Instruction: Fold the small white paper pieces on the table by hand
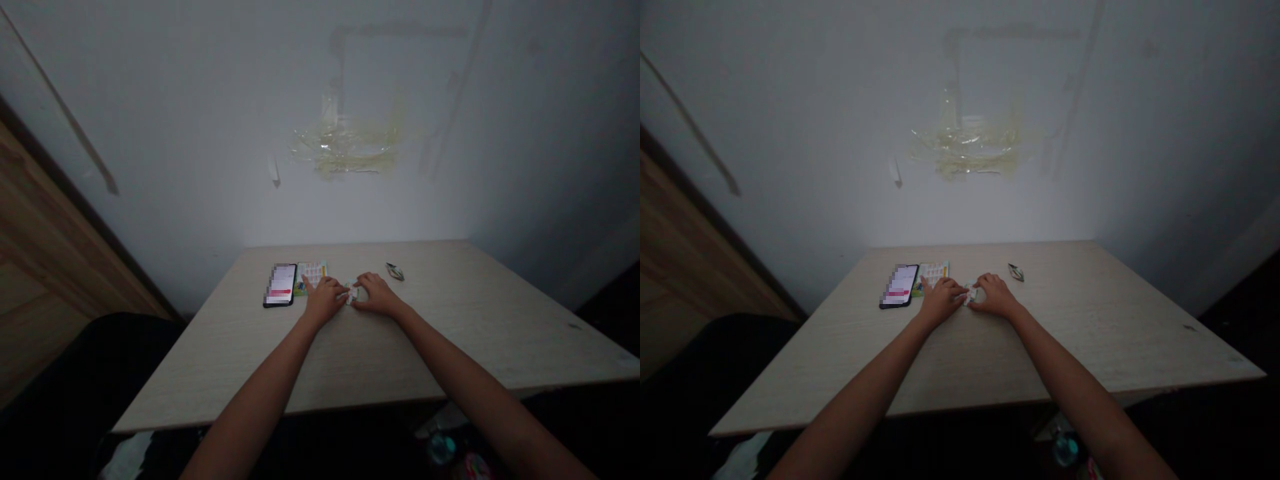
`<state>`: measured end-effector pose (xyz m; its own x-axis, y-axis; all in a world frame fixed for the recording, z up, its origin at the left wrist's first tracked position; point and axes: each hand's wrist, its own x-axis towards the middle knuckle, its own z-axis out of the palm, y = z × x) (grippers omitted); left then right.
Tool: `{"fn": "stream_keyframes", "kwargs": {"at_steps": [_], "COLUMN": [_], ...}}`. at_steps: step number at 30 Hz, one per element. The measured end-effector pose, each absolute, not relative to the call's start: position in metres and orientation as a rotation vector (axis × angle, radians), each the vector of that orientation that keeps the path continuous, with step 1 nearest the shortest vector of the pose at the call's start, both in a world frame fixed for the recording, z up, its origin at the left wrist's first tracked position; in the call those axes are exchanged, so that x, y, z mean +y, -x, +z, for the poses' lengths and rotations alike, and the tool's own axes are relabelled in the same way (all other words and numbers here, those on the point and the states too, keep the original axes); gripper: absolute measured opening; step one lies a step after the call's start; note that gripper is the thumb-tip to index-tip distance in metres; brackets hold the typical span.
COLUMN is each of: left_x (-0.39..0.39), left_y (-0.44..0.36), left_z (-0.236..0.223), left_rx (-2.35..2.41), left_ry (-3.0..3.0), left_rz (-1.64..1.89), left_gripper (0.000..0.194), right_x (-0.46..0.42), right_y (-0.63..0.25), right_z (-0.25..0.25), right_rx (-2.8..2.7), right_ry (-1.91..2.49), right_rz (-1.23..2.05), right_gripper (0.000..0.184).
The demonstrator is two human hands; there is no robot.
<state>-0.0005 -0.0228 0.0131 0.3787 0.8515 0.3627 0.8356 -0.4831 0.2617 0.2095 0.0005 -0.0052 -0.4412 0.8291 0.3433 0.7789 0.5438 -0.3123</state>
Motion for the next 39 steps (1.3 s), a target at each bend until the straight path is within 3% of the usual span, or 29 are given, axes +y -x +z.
{"fn": "stream_keyframes", "kwargs": {"at_steps": [4,12,39], "left_x": [-0.023,-0.024,-0.024], "left_y": [0.001,0.0,-0.002], "left_z": [0.013,0.014,0.015], "left_rx": [1.572,1.621,1.633], "left_ry": [-2.544,-2.539,-2.517], "left_rz": [0.722,0.679,0.654], "left_gripper": [0.021,0.025,0.025], "right_x": [0.005,0.016,0.027], "right_y": [-0.215,-0.223,-0.217], "right_z": [-0.008,-0.015,-0.023], "right_rx": [-2.31,-2.251,-2.172], "right_ry": [1.235,1.121,1.299], "right_rz": [0.197,0.232,0.18], "right_gripper": [0.05,0.017,0.023]}}
